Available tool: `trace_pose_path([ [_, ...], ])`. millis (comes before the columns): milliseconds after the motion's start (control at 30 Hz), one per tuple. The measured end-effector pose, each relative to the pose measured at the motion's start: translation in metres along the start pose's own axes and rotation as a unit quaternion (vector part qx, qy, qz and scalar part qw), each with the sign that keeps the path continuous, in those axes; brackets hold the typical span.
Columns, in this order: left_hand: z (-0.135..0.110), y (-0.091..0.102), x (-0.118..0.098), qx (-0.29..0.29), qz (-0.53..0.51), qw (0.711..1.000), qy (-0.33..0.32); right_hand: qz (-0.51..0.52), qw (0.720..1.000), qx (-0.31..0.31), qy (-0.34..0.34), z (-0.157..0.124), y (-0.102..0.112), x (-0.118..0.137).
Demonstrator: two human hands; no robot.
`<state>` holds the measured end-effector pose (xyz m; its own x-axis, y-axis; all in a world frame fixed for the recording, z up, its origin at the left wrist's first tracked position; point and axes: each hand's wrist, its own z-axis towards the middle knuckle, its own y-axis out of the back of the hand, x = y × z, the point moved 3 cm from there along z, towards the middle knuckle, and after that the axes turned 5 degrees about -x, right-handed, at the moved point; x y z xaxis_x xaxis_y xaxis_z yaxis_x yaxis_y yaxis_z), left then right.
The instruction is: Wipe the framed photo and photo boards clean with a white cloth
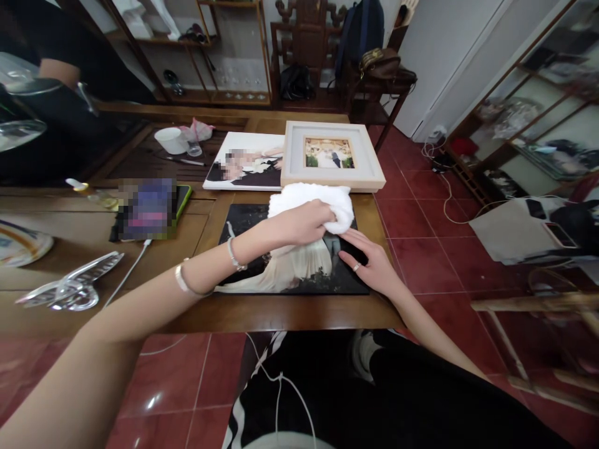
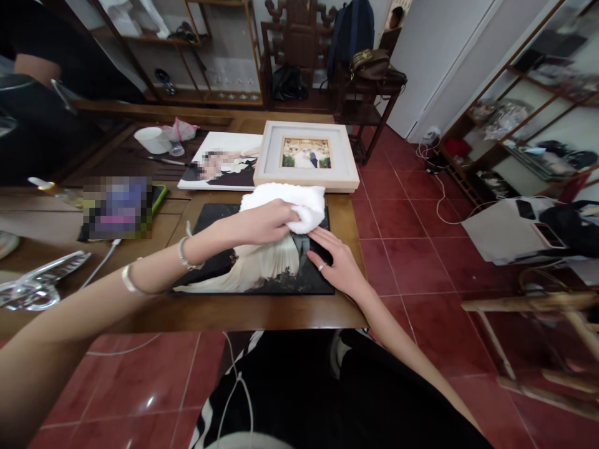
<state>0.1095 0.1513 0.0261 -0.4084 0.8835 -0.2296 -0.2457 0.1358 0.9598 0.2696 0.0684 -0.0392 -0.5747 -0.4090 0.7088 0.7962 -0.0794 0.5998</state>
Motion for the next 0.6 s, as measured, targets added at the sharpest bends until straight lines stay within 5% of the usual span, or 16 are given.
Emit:
trace_pose_path([
  [233,-0.058,0.016,0.014,0.064,0.058,0.992,0.094,0.013,1.0,0.004,0.007,0.001,0.001,0.003],
  [600,-0.046,-0.025,-0.012,0.015,0.134,0.99,0.04,0.004,1.0,0.002,0.005,0.001,0.0,0.001],
])
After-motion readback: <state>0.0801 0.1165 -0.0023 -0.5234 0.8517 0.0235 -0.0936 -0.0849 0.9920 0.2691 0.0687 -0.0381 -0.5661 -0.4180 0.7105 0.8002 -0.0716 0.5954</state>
